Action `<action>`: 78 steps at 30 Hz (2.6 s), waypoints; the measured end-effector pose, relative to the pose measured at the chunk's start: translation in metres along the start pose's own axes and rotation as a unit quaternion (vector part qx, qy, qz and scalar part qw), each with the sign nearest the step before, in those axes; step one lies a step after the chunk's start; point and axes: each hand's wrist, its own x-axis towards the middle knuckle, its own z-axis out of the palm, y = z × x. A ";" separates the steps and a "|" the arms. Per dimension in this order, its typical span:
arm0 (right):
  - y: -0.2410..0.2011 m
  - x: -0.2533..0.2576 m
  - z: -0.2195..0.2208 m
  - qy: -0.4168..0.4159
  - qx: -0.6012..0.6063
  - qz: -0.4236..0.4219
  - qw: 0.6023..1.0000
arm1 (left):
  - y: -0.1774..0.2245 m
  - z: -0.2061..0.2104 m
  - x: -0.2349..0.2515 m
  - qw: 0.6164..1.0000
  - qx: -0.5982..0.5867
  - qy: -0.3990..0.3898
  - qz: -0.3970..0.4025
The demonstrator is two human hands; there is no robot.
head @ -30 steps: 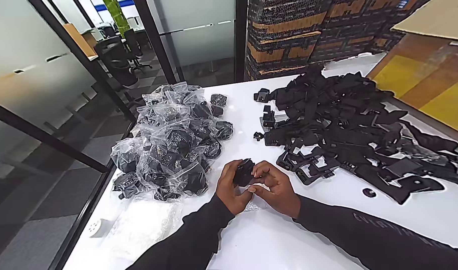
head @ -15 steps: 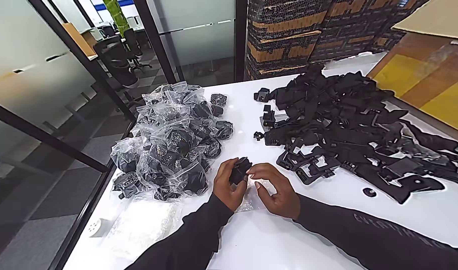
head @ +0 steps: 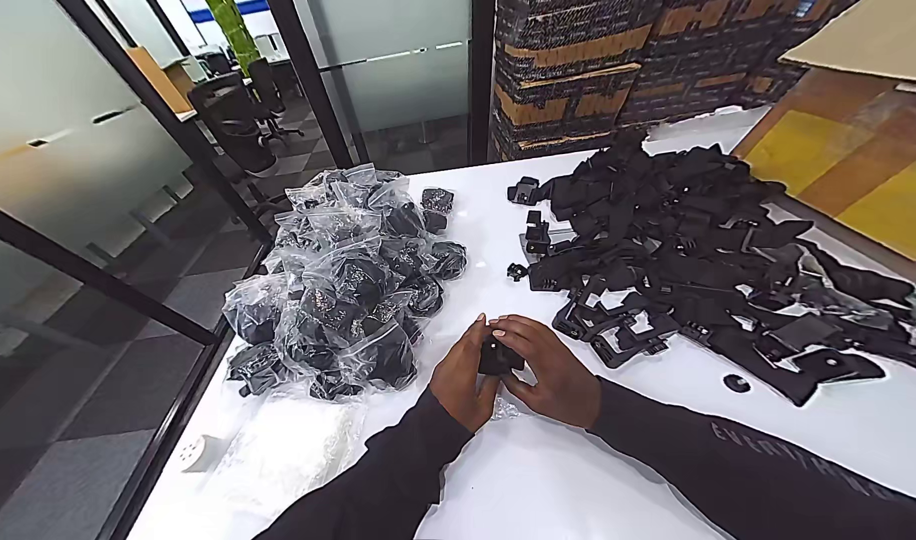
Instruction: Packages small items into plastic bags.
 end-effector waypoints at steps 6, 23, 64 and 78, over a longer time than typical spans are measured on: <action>-0.003 -0.006 -0.008 -0.004 -0.050 -0.007 0.999 | 0.002 -0.003 -0.001 1.000 0.023 -0.012 0.013; 0.001 -0.022 -0.022 -0.009 0.046 0.068 0.997 | 0.007 -0.002 -0.002 0.997 0.050 -0.060 0.011; 0.058 0.041 0.009 -0.051 -0.178 0.214 0.959 | -0.015 -0.005 -0.001 0.998 0.051 0.024 -0.034; 0.001 -0.014 -0.018 -0.084 -0.015 0.006 0.996 | -0.007 0.001 -0.003 0.994 0.070 -0.022 0.079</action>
